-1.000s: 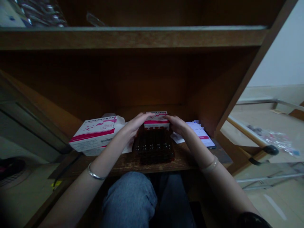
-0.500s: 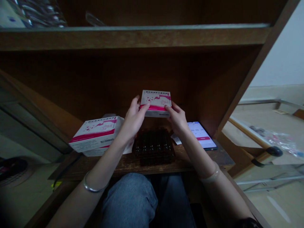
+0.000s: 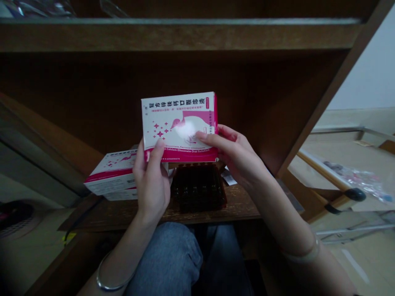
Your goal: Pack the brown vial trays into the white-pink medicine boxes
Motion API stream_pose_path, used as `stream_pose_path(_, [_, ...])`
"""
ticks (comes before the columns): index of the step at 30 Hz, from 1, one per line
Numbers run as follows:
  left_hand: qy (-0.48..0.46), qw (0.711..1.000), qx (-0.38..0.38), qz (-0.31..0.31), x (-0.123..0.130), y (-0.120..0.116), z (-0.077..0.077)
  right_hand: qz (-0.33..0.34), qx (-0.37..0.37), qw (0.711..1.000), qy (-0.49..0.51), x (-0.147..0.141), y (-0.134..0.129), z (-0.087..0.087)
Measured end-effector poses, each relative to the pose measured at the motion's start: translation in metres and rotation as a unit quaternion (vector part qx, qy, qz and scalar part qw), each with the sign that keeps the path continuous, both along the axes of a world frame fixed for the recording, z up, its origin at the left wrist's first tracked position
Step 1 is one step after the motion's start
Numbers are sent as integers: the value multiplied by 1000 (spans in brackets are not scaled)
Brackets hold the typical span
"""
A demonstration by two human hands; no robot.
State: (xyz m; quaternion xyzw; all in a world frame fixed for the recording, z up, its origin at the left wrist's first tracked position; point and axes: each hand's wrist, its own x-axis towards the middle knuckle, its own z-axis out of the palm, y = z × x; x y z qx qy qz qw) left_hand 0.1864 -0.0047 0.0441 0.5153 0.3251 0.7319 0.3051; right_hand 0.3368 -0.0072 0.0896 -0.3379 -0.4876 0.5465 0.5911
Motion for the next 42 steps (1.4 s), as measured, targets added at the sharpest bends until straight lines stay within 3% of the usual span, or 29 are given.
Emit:
stream_pose_path(6, [-62, 997, -22, -29, -1, -5, 2, 4, 27, 999, -34, -2, -3, 7])
stream_pose_path(14, [-82, 996, -25, -12, -2, -23, -1, 6, -9, 1000, -28, 9, -24, -17])
stream_pose_path(21, [-92, 995, -27, 13, -2, -30, 4, 43, 0, 999, 7, 8, -21, -35])
stream_pose_path(29, [-136, 989, -55, 22, -12, -32, 17, 38, -34, 997, 55, -3, -21, -41])
stream_pose_path(33, [-118, 991, -54, 41, -19, -28, 31, -6, -53, 990, 127, -10, -19, -41])
stream_pose_path(36, [-110, 991, -53, 52, -24, -24, 45, -27, -62, 989, 128, -6, -13, -41])
stream_pose_path(39, [-83, 995, -36, 51, -26, -16, 53, -140, -32, 985, 95, 4, -7, -42])
stream_pose_path(42, [-55, 997, -31, 33, -24, -7, 53, -266, 76, 961, 6, 12, -9, -39])
